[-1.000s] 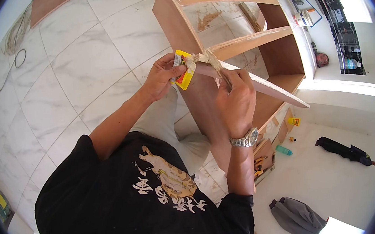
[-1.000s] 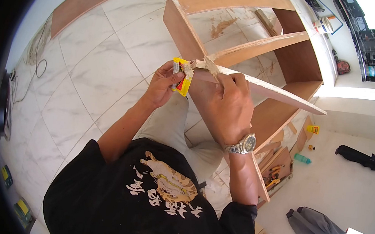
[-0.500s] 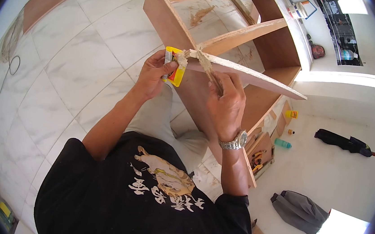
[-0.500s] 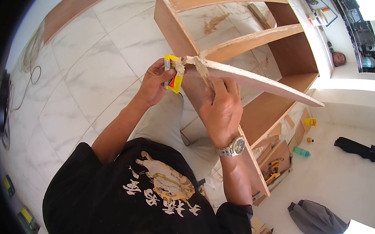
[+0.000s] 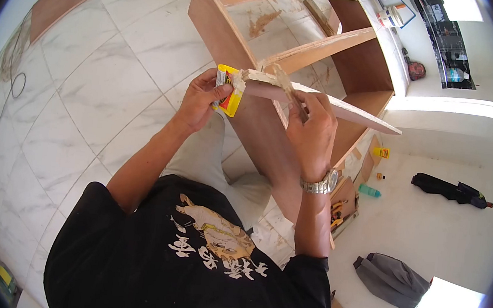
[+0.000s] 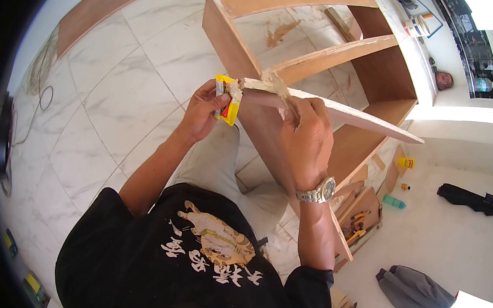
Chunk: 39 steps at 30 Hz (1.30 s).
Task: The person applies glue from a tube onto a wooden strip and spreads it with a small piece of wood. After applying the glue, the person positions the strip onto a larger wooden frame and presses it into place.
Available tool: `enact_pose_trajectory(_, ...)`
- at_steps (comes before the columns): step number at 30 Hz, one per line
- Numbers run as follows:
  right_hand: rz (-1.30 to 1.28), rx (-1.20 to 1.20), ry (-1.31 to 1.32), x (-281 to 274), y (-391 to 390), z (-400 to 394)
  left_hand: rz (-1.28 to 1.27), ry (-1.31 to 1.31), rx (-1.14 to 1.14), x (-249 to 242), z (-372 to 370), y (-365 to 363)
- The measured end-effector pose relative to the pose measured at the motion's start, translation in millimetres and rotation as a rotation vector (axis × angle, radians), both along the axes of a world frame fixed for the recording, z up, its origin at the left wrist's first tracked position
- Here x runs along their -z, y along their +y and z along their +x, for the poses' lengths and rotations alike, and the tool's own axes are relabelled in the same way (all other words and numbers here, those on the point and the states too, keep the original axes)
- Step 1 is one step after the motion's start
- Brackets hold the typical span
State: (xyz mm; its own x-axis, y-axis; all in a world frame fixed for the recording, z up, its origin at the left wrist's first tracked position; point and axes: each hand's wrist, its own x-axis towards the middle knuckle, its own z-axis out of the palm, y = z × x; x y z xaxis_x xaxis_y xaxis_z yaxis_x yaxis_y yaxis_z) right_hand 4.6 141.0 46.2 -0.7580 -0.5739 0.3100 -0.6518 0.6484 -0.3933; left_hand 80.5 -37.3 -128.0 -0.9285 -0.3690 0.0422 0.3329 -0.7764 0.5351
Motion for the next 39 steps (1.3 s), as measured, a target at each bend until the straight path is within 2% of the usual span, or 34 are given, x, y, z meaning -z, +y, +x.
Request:
enact_pose_trajectory(6,0.006,0.091,0.049,5,1,1,0.041,0.026,0.032,6,1,1)
enact_pose_trajectory(9,-0.08,0.021,-0.117,-2,-7,18,0.04,0.008,0.032,3,4,1)
enact_pose_trajectory(13,-0.063,-0.052,-0.012,-1,-18,37,0.083,-0.005,0.025,-3,5,1)
enact_pose_trajectory(17,-0.1,-0.027,-0.062,15,-16,40,0.105,0.007,0.025,-1,3,3)
enact_pose_trajectory(19,-0.104,-0.014,-0.094,17,-12,49,0.062,0.0,0.042,8,2,1)
enact_pose_trajectory(25,-0.161,0.007,0.059,37,-6,49,-0.008,0.014,0.049,10,1,-1)
enact_pose_trajectory(31,-0.26,0.192,0.117,53,18,37,-0.023,-0.025,0.039,10,3,-2)
enact_pose_trajectory(34,-0.335,0.17,0.03,51,12,45,-0.051,-0.016,0.047,15,1,-4)
enact_pose_trajectory(37,-0.287,0.123,0.088,66,11,43,-0.077,-0.009,0.045,10,2,-2)
enact_pose_trajectory(39,-0.321,0.19,0.043,75,26,43,-0.099,0.01,0.044,3,2,-2)
